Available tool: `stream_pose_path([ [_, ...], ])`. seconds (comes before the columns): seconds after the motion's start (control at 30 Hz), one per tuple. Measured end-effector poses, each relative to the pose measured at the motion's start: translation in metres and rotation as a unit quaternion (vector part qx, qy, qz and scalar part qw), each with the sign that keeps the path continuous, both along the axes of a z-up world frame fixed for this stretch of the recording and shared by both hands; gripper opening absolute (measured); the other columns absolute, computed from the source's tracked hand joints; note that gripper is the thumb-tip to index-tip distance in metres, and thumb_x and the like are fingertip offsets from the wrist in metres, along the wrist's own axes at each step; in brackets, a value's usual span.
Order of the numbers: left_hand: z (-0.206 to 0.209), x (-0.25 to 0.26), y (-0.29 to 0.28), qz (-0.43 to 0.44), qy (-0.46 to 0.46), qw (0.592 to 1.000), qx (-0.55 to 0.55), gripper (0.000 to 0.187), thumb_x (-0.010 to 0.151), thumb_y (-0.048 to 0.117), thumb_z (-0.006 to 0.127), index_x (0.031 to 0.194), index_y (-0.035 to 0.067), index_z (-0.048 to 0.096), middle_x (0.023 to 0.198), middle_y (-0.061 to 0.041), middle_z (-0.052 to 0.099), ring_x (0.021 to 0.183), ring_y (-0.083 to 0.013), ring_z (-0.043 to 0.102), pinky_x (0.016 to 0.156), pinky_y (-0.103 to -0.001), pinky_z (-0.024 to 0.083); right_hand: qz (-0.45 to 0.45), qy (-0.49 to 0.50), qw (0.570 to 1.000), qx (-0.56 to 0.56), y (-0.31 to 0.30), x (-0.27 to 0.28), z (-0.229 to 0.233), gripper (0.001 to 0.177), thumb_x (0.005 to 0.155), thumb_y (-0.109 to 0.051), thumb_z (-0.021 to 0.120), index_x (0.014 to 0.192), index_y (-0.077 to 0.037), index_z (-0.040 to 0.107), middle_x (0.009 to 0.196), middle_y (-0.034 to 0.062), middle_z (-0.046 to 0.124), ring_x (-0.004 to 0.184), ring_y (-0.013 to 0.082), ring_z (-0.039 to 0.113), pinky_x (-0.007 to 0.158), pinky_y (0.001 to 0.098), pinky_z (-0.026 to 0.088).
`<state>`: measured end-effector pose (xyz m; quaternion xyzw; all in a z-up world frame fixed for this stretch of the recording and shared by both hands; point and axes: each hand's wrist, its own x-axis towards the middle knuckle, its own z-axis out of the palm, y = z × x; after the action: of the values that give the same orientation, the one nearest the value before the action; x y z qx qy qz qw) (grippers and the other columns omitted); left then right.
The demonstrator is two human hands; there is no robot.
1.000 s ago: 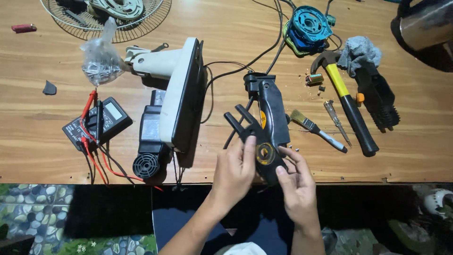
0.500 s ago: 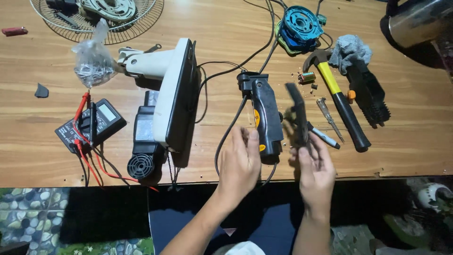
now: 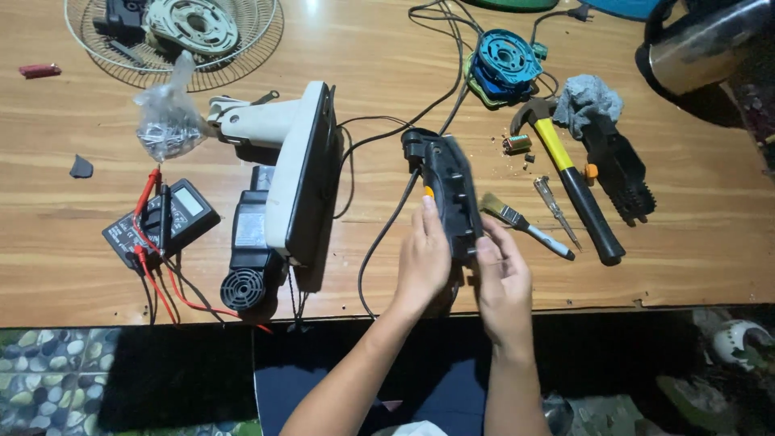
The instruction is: The person uses a multimeter to test the electrical connections of a disassembled black power tool. They then use a screwdriver to remove screws from the tool's casing and separate the two halves of the housing to access the internal components.
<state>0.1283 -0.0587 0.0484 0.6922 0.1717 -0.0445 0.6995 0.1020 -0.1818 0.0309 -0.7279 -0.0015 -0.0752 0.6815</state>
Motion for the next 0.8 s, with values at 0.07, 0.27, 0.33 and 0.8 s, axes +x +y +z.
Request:
stream_pose_path([
  [0.07,-0.048,0.019,-0.003,0.010,0.009,0.998,-0.055,0.080,0.106,0.056,0.021,0.147,-0.010,0.040,0.142,-0.045,0.046,0.128,-0.0599,0.050,0.078,-0.058,0.050,0.001,0.005,1.000,0.013,0.006,-0.002,0.002,0.048,0.103,-0.027,0.056,0.141,0.002,0.055,0.113,0.0234,0.072,0.102,0.0278,0.070,0.082,0.0360,0.059],
  [0.27,-0.029,-0.001,0.007,0.028,0.020,0.996,-0.076,0.064,0.107,0.047,0.035,0.123,-0.009,0.061,0.108,-0.039,0.062,0.086,-0.0493,0.059,0.066,-0.053,0.052,-0.035,0.022,0.992,0.119,0.001,0.009,-0.020,0.051,0.106,-0.034,0.048,0.142,0.002,0.048,0.120,0.0293,0.067,0.108,0.0336,0.071,0.089,0.0418,0.060],
  [0.33,0.012,-0.022,0.012,0.021,0.026,0.998,-0.052,0.069,0.107,0.045,0.030,0.135,-0.010,0.059,0.130,-0.042,0.058,0.127,-0.0566,0.052,0.099,-0.066,0.047,-0.037,0.031,0.990,0.136,-0.001,0.009,-0.023,0.049,0.108,-0.034,0.045,0.143,0.001,0.046,0.122,0.0297,0.066,0.109,0.0347,0.071,0.089,0.0415,0.061],
  [0.8,0.031,-0.035,0.015,0.012,0.062,0.995,-0.076,0.072,0.108,0.047,0.021,0.146,-0.005,0.053,0.148,-0.033,0.051,0.145,-0.0454,0.040,0.117,-0.060,0.031,0.030,0.072,0.995,0.056,-0.002,0.010,-0.023,0.047,0.108,-0.035,0.046,0.136,0.001,0.058,0.098,0.0196,0.068,0.086,0.0243,0.069,0.074,0.0367,0.062],
])
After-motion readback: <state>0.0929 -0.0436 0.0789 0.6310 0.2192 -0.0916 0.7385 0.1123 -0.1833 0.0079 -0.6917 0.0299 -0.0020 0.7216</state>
